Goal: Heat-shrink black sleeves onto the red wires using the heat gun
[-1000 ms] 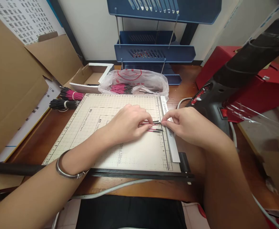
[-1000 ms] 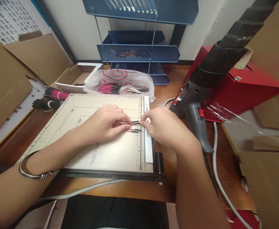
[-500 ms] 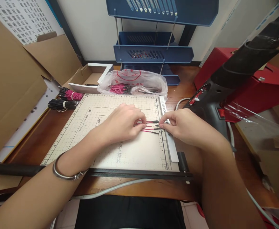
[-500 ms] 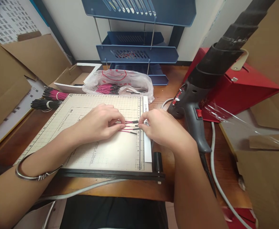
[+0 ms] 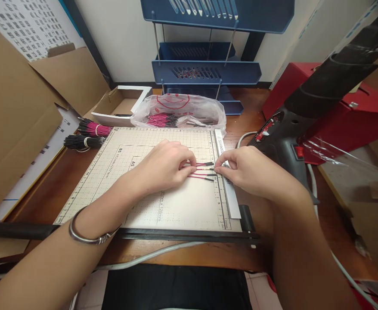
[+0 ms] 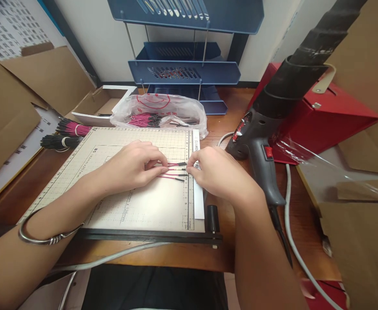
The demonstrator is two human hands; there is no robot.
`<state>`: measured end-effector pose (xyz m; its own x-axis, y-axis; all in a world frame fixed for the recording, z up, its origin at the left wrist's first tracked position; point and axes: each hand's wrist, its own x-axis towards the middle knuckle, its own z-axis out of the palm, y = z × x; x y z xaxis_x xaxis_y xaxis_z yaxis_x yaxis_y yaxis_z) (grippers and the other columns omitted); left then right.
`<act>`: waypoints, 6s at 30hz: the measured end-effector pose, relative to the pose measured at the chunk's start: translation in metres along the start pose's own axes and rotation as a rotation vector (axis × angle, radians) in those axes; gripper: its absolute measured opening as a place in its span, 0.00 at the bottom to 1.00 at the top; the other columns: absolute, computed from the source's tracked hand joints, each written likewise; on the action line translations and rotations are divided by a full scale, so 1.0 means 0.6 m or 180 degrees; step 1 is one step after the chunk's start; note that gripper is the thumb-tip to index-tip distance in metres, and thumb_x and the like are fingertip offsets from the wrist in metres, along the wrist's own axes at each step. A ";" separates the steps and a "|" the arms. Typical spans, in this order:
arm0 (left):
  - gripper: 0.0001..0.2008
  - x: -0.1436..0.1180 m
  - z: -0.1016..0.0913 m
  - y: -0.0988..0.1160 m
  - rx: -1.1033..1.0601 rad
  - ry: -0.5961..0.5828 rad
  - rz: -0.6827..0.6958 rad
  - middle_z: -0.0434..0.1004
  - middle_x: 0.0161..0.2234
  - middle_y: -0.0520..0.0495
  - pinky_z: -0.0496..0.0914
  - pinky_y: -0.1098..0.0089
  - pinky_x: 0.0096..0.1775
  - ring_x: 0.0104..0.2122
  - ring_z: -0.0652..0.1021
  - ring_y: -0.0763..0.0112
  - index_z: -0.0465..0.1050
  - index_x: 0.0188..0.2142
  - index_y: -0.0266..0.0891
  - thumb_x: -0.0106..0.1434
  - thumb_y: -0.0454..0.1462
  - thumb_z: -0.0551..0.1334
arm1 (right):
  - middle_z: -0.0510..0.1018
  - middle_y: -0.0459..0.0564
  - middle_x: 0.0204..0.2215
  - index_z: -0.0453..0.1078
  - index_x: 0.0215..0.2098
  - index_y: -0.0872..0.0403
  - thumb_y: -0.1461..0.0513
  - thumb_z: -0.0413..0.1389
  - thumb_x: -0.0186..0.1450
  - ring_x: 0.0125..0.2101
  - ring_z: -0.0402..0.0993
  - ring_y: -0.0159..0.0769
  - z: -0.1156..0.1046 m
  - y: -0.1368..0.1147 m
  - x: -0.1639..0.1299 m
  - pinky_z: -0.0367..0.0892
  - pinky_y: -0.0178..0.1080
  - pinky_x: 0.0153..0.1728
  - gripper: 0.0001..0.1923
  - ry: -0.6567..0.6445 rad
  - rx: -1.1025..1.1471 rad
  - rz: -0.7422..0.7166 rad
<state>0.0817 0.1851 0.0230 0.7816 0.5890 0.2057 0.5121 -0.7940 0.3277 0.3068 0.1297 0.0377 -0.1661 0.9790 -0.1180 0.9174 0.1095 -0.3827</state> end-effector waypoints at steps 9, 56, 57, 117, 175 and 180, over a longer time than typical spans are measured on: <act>0.05 0.000 -0.002 0.001 0.0017 -0.0010 0.0011 0.80 0.28 0.49 0.63 0.65 0.36 0.30 0.76 0.66 0.82 0.35 0.39 0.65 0.34 0.65 | 0.68 0.43 0.19 0.81 0.35 0.49 0.60 0.56 0.65 0.22 0.61 0.27 -0.001 0.001 -0.001 0.52 0.33 0.26 0.10 -0.0025 0.0084 -0.0080; 0.07 -0.006 -0.012 -0.005 -0.0411 0.0844 0.0276 0.83 0.35 0.48 0.68 0.64 0.43 0.36 0.76 0.65 0.80 0.39 0.39 0.70 0.38 0.63 | 0.74 0.43 0.25 0.77 0.40 0.54 0.57 0.55 0.70 0.23 0.59 0.25 0.017 -0.012 0.002 0.53 0.32 0.27 0.11 0.0596 0.0996 -0.0747; 0.07 -0.006 -0.011 -0.006 -0.0416 0.0852 0.0297 0.83 0.33 0.48 0.68 0.65 0.41 0.35 0.76 0.66 0.81 0.40 0.39 0.70 0.37 0.63 | 0.76 0.44 0.27 0.77 0.40 0.54 0.57 0.55 0.70 0.23 0.60 0.26 0.018 -0.014 0.002 0.54 0.31 0.27 0.11 0.0600 0.1022 -0.0762; 0.12 -0.012 -0.019 -0.009 -0.0433 0.0395 0.0508 0.73 0.27 0.50 0.62 0.69 0.34 0.29 0.72 0.70 0.79 0.38 0.36 0.73 0.33 0.57 | 0.78 0.39 0.29 0.75 0.36 0.54 0.64 0.58 0.70 0.26 0.67 0.21 0.031 -0.017 0.011 0.59 0.28 0.26 0.05 0.1149 0.1113 -0.1468; 0.08 -0.013 -0.022 -0.015 -0.0774 0.0536 0.0314 0.84 0.28 0.53 0.65 0.68 0.40 0.26 0.78 0.73 0.81 0.37 0.41 0.71 0.37 0.62 | 0.78 0.45 0.24 0.76 0.31 0.54 0.57 0.60 0.67 0.23 0.69 0.27 0.014 0.005 0.003 0.61 0.32 0.24 0.10 0.1037 0.1404 -0.0898; 0.09 -0.014 -0.024 -0.014 -0.0778 0.0445 0.0341 0.85 0.30 0.52 0.65 0.69 0.39 0.27 0.78 0.73 0.81 0.37 0.41 0.71 0.37 0.61 | 0.78 0.45 0.24 0.76 0.31 0.54 0.56 0.60 0.66 0.23 0.69 0.28 0.014 0.007 0.003 0.60 0.32 0.24 0.10 0.0992 0.1407 -0.0884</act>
<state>0.0655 0.1887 0.0321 0.7612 0.5324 0.3704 0.3151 -0.8028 0.5062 0.3071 0.1305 0.0284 -0.2028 0.9356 0.2891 0.6066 0.3518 -0.7130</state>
